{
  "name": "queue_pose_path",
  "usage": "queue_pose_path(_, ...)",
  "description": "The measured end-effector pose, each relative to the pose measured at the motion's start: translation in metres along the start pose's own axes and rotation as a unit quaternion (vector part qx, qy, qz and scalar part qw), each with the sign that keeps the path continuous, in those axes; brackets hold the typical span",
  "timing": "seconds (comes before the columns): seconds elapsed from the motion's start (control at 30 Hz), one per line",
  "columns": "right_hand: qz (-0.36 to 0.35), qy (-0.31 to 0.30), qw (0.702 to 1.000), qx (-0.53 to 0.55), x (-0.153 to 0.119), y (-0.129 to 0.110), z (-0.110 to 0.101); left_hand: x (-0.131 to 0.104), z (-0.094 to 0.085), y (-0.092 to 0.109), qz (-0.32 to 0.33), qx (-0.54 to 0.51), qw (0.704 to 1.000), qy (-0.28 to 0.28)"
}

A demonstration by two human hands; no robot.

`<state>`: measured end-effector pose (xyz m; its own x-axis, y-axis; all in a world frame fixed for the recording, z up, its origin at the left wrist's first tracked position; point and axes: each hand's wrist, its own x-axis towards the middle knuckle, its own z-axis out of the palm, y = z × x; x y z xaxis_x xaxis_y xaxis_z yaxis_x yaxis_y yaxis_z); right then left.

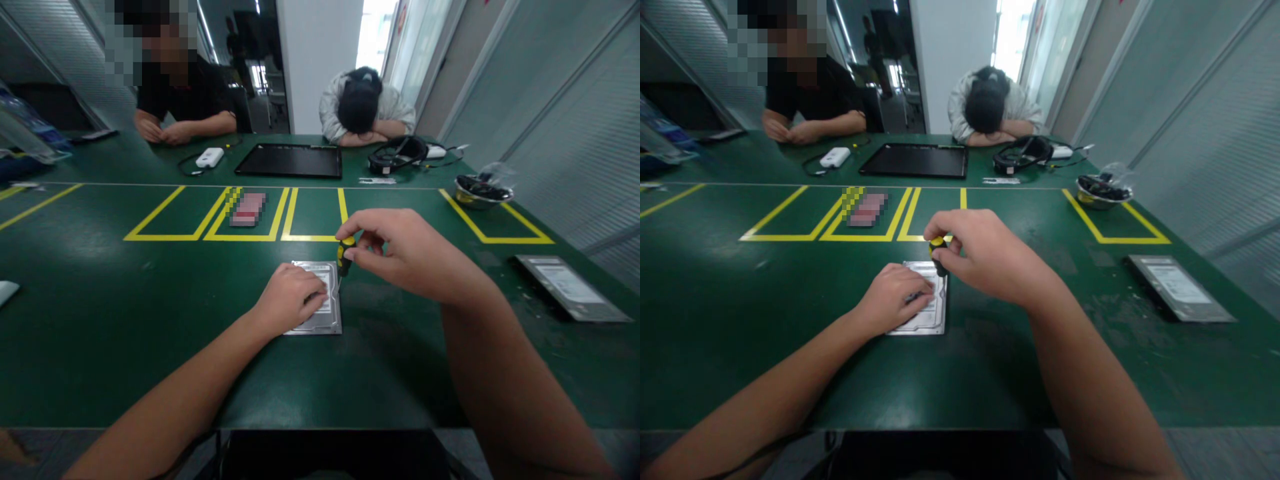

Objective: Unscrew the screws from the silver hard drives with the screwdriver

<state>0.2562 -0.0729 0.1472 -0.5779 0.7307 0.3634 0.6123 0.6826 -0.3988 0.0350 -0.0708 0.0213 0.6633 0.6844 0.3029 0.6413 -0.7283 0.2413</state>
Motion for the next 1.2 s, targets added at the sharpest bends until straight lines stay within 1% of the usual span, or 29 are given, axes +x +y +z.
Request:
queue_pose_path(0.2,-0.005,-0.002,1.000,-0.010,0.002,-0.001,0.002,0.001,0.000,0.002,0.000,0.001,1.000,0.000)
queue_pose_path(0.4,-0.013,0.000,1.000,-0.018,0.002,0.002,0.000,0.000,-0.001,0.001,0.000,-0.003,1.000,0.000)
queue_pose_path(0.53,-0.026,-0.013,0.999,-0.025,0.001,0.002,-0.004,0.000,-0.001,0.001,-0.003,-0.003,1.000,-0.002)
queue_pose_path(0.7,-0.026,-0.030,0.998,-0.046,-0.003,0.000,-0.008,-0.001,0.000,0.000,-0.003,-0.004,1.000,-0.003)
queue_pose_path(0.97,-0.032,0.012,0.996,-0.085,0.004,0.002,0.002,0.000,0.001,0.001,-0.004,0.006,1.000,-0.006)
queue_pose_path(1.2,-0.033,-0.005,0.997,-0.072,0.001,0.000,-0.002,0.000,0.000,0.001,-0.002,0.005,1.000,-0.009)
